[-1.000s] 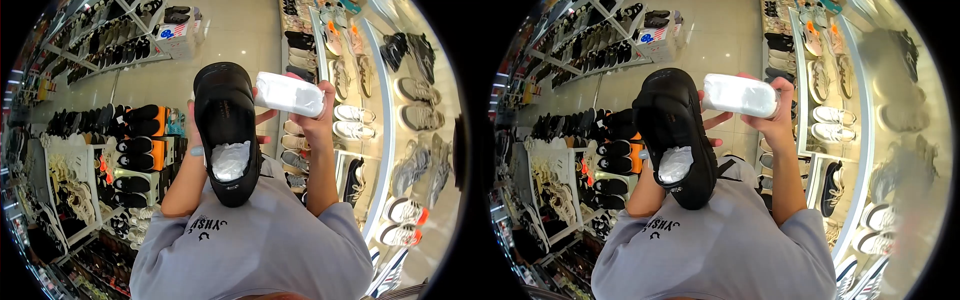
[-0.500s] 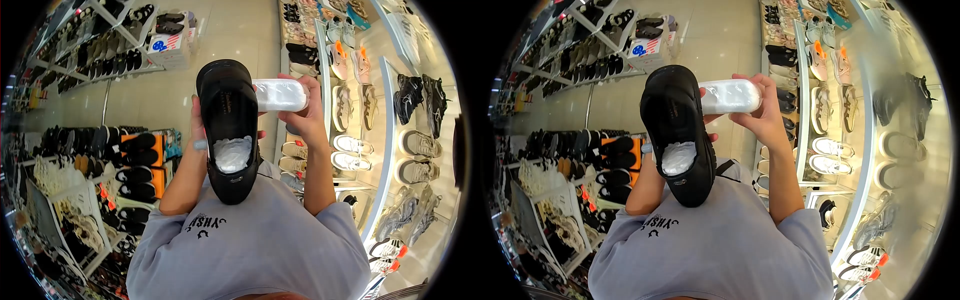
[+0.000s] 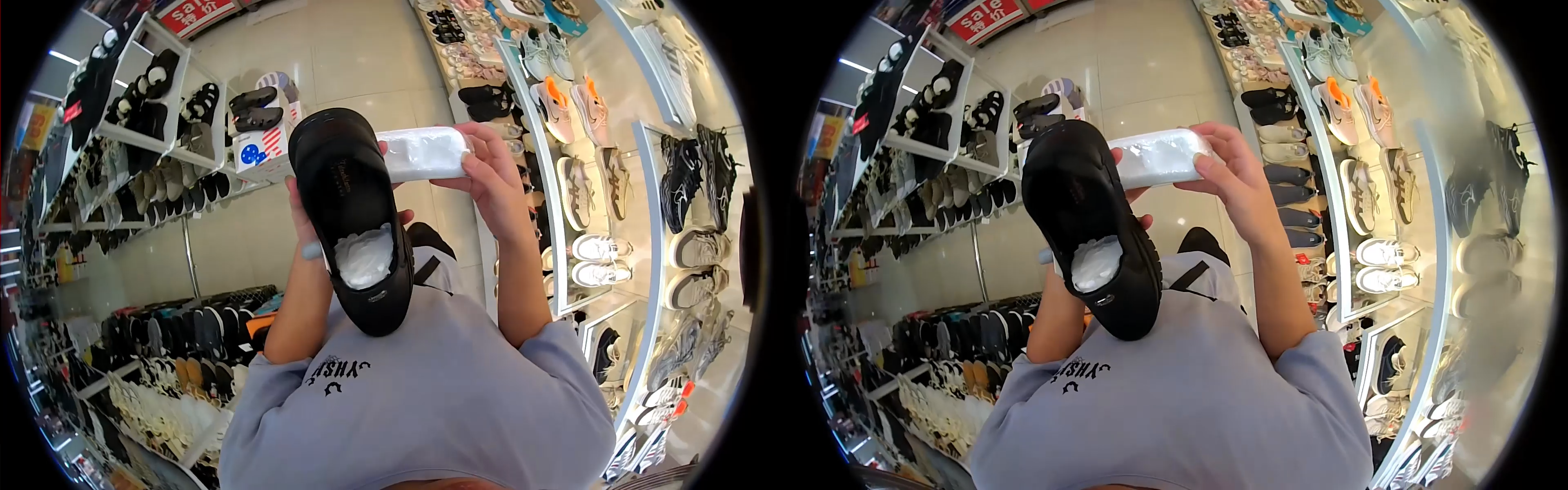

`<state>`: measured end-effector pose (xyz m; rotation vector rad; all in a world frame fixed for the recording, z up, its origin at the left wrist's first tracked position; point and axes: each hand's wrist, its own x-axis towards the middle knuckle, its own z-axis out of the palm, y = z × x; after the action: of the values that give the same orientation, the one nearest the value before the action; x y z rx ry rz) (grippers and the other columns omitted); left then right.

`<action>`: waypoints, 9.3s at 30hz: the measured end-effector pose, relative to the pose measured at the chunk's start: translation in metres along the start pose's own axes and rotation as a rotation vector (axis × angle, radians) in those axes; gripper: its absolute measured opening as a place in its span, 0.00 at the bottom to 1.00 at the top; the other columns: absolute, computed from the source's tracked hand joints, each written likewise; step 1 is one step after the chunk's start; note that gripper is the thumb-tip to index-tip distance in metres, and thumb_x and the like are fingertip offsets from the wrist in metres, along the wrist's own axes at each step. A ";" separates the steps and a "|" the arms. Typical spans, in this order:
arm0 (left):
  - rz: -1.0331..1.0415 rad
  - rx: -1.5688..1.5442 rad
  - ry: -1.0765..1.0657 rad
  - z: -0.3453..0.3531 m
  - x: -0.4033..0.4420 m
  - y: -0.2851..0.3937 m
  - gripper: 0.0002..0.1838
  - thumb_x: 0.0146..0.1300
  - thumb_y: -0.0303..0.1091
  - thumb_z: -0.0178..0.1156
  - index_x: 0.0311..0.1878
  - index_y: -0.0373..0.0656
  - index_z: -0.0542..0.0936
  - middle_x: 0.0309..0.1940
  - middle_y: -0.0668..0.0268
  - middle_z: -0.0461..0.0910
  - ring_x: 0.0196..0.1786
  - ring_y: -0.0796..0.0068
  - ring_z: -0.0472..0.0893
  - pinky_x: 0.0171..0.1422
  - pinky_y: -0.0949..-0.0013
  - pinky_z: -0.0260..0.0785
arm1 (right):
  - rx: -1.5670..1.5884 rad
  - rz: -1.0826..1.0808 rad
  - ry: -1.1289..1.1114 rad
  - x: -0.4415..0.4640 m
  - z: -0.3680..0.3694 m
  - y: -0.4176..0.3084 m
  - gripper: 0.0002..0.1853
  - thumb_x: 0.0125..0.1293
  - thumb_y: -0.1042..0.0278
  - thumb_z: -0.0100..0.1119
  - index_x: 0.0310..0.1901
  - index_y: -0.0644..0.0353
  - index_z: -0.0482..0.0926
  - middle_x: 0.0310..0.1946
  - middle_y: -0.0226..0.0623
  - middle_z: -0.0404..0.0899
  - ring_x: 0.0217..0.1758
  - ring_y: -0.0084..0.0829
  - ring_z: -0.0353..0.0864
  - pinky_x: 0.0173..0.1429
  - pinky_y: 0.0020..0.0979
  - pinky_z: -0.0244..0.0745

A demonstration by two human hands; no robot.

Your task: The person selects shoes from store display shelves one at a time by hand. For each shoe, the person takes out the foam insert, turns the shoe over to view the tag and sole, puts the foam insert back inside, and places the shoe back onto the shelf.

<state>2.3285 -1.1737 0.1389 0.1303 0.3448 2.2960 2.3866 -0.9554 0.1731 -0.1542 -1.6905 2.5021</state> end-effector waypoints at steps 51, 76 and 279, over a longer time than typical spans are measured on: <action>0.040 0.501 0.159 -0.037 0.455 0.186 0.44 0.53 0.53 0.71 0.65 0.33 0.66 0.59 0.56 0.74 0.60 0.64 0.76 0.63 0.62 0.71 | -0.909 -0.092 -0.839 0.478 -0.108 -0.091 0.19 0.54 0.65 0.61 0.49 0.58 0.79 0.34 0.43 0.80 0.29 0.41 0.82 0.36 0.38 0.77; -0.441 0.422 0.218 -0.121 0.644 0.430 0.34 0.64 0.41 0.64 0.68 0.36 0.64 0.58 0.59 0.74 0.58 0.70 0.77 0.63 0.66 0.70 | -0.994 0.520 -1.039 0.768 -0.012 -0.026 0.16 0.49 0.60 0.64 0.26 0.69 0.75 0.17 0.39 0.78 0.20 0.32 0.78 0.27 0.31 0.72; -2.204 0.029 -1.319 0.049 0.408 -0.110 0.34 0.68 0.52 0.54 0.68 0.37 0.61 0.63 0.54 0.70 0.64 0.59 0.73 0.69 0.55 0.66 | -0.655 -0.431 3.072 0.261 0.060 0.003 0.22 0.55 0.73 0.71 0.52 0.66 0.77 0.41 0.34 0.76 0.42 0.25 0.79 0.42 0.24 0.77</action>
<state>2.1390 -0.7932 0.1480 0.7246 -0.2150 -0.1993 2.1199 -0.9713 0.1876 -1.6772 -0.2557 -0.4208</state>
